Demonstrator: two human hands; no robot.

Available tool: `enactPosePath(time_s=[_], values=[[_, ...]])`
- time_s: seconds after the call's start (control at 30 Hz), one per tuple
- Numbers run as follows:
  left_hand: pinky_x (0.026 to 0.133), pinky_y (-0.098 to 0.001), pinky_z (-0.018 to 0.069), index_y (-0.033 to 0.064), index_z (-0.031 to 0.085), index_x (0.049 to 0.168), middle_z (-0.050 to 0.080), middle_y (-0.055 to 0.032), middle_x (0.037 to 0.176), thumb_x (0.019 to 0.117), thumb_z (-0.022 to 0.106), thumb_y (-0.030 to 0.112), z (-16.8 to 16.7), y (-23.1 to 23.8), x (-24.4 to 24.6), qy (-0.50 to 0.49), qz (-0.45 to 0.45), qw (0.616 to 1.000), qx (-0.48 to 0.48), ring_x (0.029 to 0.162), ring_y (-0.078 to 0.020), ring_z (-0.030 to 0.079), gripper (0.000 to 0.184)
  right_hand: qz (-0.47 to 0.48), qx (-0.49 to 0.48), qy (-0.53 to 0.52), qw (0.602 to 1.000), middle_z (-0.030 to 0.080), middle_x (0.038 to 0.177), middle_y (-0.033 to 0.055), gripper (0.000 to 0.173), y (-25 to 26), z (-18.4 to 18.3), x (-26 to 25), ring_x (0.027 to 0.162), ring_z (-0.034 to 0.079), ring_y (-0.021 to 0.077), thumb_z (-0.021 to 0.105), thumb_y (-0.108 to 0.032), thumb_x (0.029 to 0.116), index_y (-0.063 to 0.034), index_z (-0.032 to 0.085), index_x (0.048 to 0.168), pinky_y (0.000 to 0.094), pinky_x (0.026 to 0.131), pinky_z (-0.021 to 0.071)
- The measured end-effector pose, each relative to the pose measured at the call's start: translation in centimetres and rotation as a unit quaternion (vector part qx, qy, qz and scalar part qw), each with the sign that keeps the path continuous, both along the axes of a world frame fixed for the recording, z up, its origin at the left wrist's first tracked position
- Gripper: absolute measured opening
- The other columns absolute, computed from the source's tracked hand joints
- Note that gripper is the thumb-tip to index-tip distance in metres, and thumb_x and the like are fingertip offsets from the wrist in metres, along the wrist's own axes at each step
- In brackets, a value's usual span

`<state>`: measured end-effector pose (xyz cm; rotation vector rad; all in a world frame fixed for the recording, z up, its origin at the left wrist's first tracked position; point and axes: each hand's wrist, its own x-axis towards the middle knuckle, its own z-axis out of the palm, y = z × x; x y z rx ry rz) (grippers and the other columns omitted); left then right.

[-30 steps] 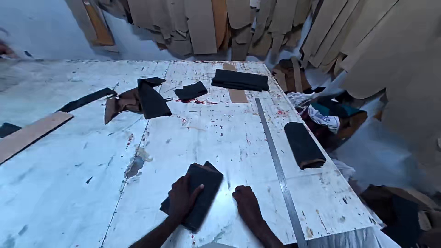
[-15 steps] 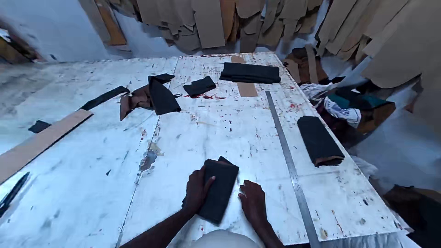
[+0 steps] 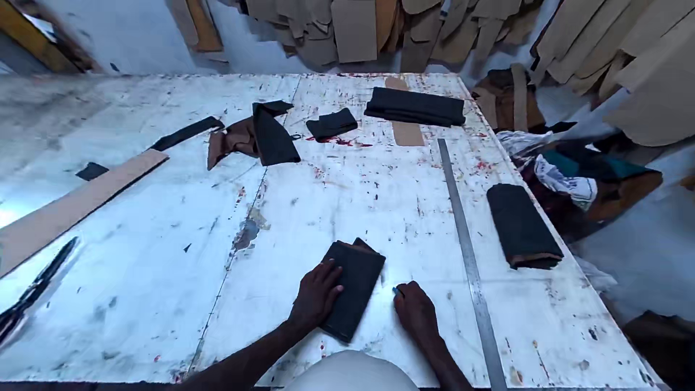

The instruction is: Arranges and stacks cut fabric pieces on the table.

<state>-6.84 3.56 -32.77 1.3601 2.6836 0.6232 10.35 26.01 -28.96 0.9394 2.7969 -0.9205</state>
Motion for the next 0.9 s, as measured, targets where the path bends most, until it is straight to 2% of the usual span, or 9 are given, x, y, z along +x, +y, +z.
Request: enactPosePath(time_s=[0.1,0.2,0.27,0.33,0.37,0.5,0.57,0.67,0.9], values=[[0.122,-0.0539,0.0297,0.0219,0.051,0.153,0.038,-0.0027,0.165,0.1092,0.026,0.05,-1.2,0.0,-0.3,-0.008,0.003,1.0,-0.009,0.151,-0.0269,0.036,0.057,0.0,-0.053,0.091,0.994,0.07,0.11,0.0171,0.033,-0.3,0.4,-0.6,0.103,0.069,0.0287,0.05,-0.024,0.1043,-0.0003,0.071,0.114,0.0444,0.094,0.0552],[0.121,-0.0554,0.0295,0.021,0.05,0.153,0.038,-0.0044,0.164,0.1093,0.027,0.048,-1.4,-0.1,-0.3,-0.008,-0.003,1.0,0.012,0.151,-0.0282,0.036,0.057,0.079,-0.083,0.132,0.985,0.071,0.115,0.0146,0.033,-2.2,2.3,-2.5,0.108,0.069,0.0259,0.051,-0.025,0.1063,-0.0023,0.071,0.12,0.0427,0.099,0.0543],[0.122,-0.0547,0.0291,0.0213,0.051,0.153,0.038,-0.0039,0.164,0.1092,0.027,0.049,-1.6,0.0,-0.5,-0.007,-0.003,1.0,0.017,0.151,-0.0275,0.036,0.057,0.138,-0.055,0.122,0.981,0.071,0.117,0.014,0.032,-3.6,3.1,-4.3,0.109,0.069,0.0266,0.053,-0.025,0.1056,-0.0047,0.071,0.123,0.0428,0.098,0.0548],[0.121,-0.0541,0.0296,0.0217,0.051,0.152,0.039,-0.003,0.164,0.1093,0.027,0.048,-1.7,0.0,-0.5,-0.004,0.0,1.0,0.016,0.151,-0.0267,0.036,0.056,0.168,0.002,0.131,0.977,0.07,0.11,0.0162,0.027,-4.7,2.2,-6.2,0.103,0.07,0.0294,0.058,-0.023,0.1031,-0.0022,0.071,0.114,0.0433,0.091,0.0574],[0.121,-0.054,0.0295,0.0214,0.051,0.153,0.038,-0.0032,0.164,0.1093,0.027,0.047,-1.6,0.0,-0.5,-0.005,0.0,1.0,0.01,0.151,-0.0269,0.036,0.056,0.183,0.015,0.122,0.975,0.07,0.109,0.0178,0.027,-5.1,2.0,-6.8,0.103,0.07,0.0312,0.058,-0.023,0.1028,-0.001,0.072,0.112,0.0444,0.091,0.0572],[0.122,-0.0519,0.0292,0.0246,0.05,0.153,0.037,-0.0004,0.165,0.1093,0.025,0.049,-2.0,-0.1,-0.6,0.001,0.001,1.0,0.002,0.152,-0.0239,0.034,0.056,0.27,-0.035,0.028,0.962,0.069,0.115,0.0209,0.029,-4.8,4.1,-6.8,0.111,0.067,0.0338,0.053,-0.019,0.1041,0.0015,0.071,0.113,0.0463,0.1,0.0522],[0.122,-0.0519,0.0293,0.0251,0.049,0.154,0.036,-0.0002,0.165,0.1095,0.024,0.049,-2.1,0.0,-0.4,0.005,0.002,1.0,0.004,0.152,-0.0241,0.034,0.056,0.276,-0.037,-0.005,0.96,0.068,0.117,0.0209,0.029,-3.9,4.6,-6.7,0.113,0.066,0.0338,0.053,-0.019,0.1046,0.0014,0.071,0.116,0.0466,0.101,0.0516],[0.123,-0.0517,0.028,0.0257,0.048,0.155,0.035,0.0009,0.166,0.1095,0.025,0.049,-2.4,0.1,-0.4,0.009,0.007,1.0,0.004,0.153,-0.0235,0.032,0.056,0.254,0.006,0.04,0.966,0.069,0.108,0.0188,0.025,-3.8,2.9,-7.9,0.105,0.068,0.0321,0.057,-0.019,0.1022,0.0005,0.072,0.108,0.0454,0.094,0.0552],[0.123,-0.0517,0.0273,0.0267,0.047,0.155,0.033,0.0012,0.167,0.1098,0.025,0.048,-2.1,0.1,-0.3,0.004,0.003,1.0,0.009,0.153,-0.0229,0.031,0.054,0.278,0.024,0.076,0.957,0.069,0.107,0.0178,0.022,-1.8,2.2,-8.6,0.104,0.068,0.0315,0.06,-0.018,0.101,-0.0007,0.073,0.106,0.0461,0.093,0.0558]])
